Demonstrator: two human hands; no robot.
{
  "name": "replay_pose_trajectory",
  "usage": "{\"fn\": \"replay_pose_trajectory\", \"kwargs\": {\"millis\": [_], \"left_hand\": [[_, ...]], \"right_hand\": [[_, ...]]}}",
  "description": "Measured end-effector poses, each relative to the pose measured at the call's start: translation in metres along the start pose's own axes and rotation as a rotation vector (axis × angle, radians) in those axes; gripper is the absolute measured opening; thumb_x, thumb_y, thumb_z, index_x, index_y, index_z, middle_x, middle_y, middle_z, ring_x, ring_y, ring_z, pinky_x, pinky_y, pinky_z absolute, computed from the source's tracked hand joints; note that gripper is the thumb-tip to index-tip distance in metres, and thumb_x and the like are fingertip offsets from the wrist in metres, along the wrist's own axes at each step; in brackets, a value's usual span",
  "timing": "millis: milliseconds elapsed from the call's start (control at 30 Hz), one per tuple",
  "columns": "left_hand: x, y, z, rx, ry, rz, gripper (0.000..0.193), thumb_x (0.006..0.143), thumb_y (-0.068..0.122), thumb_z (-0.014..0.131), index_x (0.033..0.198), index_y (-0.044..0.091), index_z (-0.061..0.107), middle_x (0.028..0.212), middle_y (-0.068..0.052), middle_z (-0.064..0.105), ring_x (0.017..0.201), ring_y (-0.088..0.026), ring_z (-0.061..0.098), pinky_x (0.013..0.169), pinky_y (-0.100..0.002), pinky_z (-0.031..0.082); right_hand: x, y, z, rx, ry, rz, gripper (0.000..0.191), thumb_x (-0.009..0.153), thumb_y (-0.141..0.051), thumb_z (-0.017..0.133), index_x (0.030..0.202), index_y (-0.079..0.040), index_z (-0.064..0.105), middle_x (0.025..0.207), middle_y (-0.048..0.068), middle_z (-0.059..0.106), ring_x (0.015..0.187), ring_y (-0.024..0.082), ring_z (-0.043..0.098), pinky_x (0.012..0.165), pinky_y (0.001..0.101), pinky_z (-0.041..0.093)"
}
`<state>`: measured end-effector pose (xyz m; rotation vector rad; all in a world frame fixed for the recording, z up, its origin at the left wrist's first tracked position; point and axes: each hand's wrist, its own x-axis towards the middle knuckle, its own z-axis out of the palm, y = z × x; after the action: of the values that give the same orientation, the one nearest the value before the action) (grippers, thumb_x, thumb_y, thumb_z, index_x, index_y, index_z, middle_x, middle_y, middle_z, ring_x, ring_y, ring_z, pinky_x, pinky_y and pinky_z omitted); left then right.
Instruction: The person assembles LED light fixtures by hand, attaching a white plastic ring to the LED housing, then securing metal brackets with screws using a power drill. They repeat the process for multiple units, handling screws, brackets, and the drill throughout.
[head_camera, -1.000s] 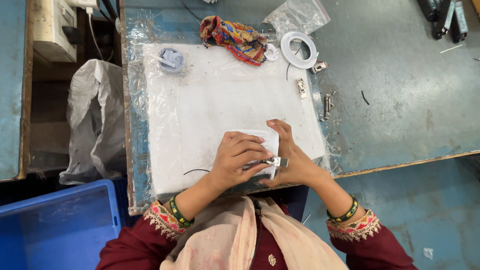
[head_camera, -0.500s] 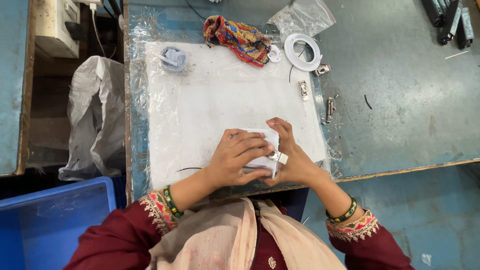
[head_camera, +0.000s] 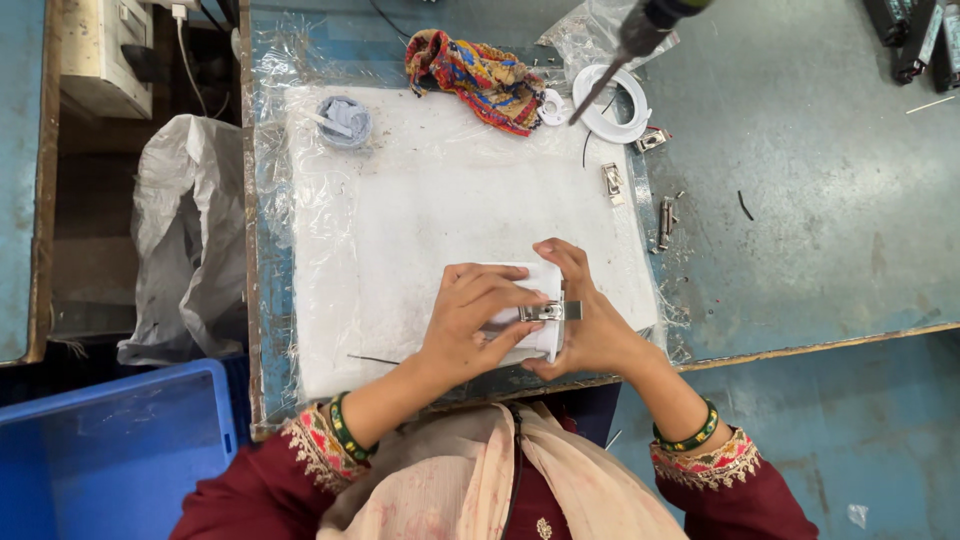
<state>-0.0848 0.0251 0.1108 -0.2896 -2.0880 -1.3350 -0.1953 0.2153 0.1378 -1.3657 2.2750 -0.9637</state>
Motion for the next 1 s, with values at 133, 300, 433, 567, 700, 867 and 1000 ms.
{"fn": "replay_pose_trajectory", "kwargs": {"millis": [133,300,433,567,700,867,1000], "left_hand": [[0.000,0.006,0.000,-0.002,-0.007,-0.083,0.029,0.081,0.022,0.083,0.108,0.017,0.071,0.118,0.002,0.071,0.120,-0.018,0.065,0.102,-0.038,0.037],[-0.004,0.006,-0.004,0.103,-0.057,0.111,0.028,0.085,0.021,0.077,0.110,0.018,0.066,0.134,0.000,0.067,0.138,-0.028,0.056,0.118,-0.053,0.032],[-0.002,0.002,-0.006,0.180,-0.138,0.149,0.036,0.089,0.032,0.076,0.122,0.020,0.065,0.146,-0.005,0.060,0.144,-0.031,0.050,0.121,-0.058,0.029],[0.001,-0.003,-0.013,0.227,-0.239,0.195,0.052,0.083,0.044,0.074,0.129,0.021,0.064,0.149,-0.013,0.053,0.142,-0.036,0.046,0.114,-0.060,0.030],[0.003,-0.008,-0.016,0.242,-0.276,0.225,0.058,0.090,0.049,0.076,0.139,0.022,0.061,0.157,-0.012,0.051,0.147,-0.033,0.046,0.117,-0.054,0.034],[0.008,-0.010,-0.016,0.255,-0.312,0.211,0.064,0.084,0.049,0.079,0.142,0.027,0.061,0.156,-0.011,0.050,0.140,-0.032,0.050,0.110,-0.052,0.039],[0.018,-0.009,-0.020,0.444,-0.326,0.239,0.080,0.059,0.052,0.082,0.134,0.032,0.059,0.147,-0.018,0.050,0.131,-0.043,0.053,0.099,-0.060,0.043]], "right_hand": [[-0.001,0.001,0.003,-0.005,0.040,-0.118,0.136,0.049,-0.027,0.097,0.156,-0.014,0.013,0.154,0.021,0.031,0.147,0.044,0.033,0.118,0.0522,0.041],[-0.006,0.001,0.007,-0.042,0.048,-0.158,0.132,0.052,-0.028,0.096,0.155,-0.018,0.013,0.152,0.024,0.031,0.146,0.045,0.035,0.115,0.0521,0.046],[-0.005,0.003,0.005,-0.077,0.031,-0.160,0.133,0.053,-0.029,0.096,0.155,-0.018,0.011,0.150,0.025,0.033,0.144,0.045,0.036,0.113,0.0525,0.046],[-0.001,0.007,0.002,-0.024,-0.003,-0.131,0.138,0.047,-0.030,0.097,0.155,-0.017,0.013,0.149,0.023,0.034,0.143,0.044,0.037,0.113,0.0534,0.045],[0.000,0.009,0.001,0.022,0.001,-0.137,0.138,0.050,-0.030,0.097,0.158,-0.016,0.013,0.154,0.018,0.035,0.148,0.044,0.031,0.120,0.0531,0.039],[-0.002,0.009,0.000,0.040,-0.010,-0.084,0.141,0.049,-0.032,0.098,0.158,-0.012,0.012,0.158,0.020,0.031,0.152,0.044,0.025,0.125,0.0522,0.030],[0.000,0.008,-0.004,0.067,-0.033,-0.063,0.152,0.050,-0.039,0.098,0.160,-0.003,-0.001,0.157,0.022,0.026,0.150,0.041,0.026,0.125,0.0515,0.025]]}}
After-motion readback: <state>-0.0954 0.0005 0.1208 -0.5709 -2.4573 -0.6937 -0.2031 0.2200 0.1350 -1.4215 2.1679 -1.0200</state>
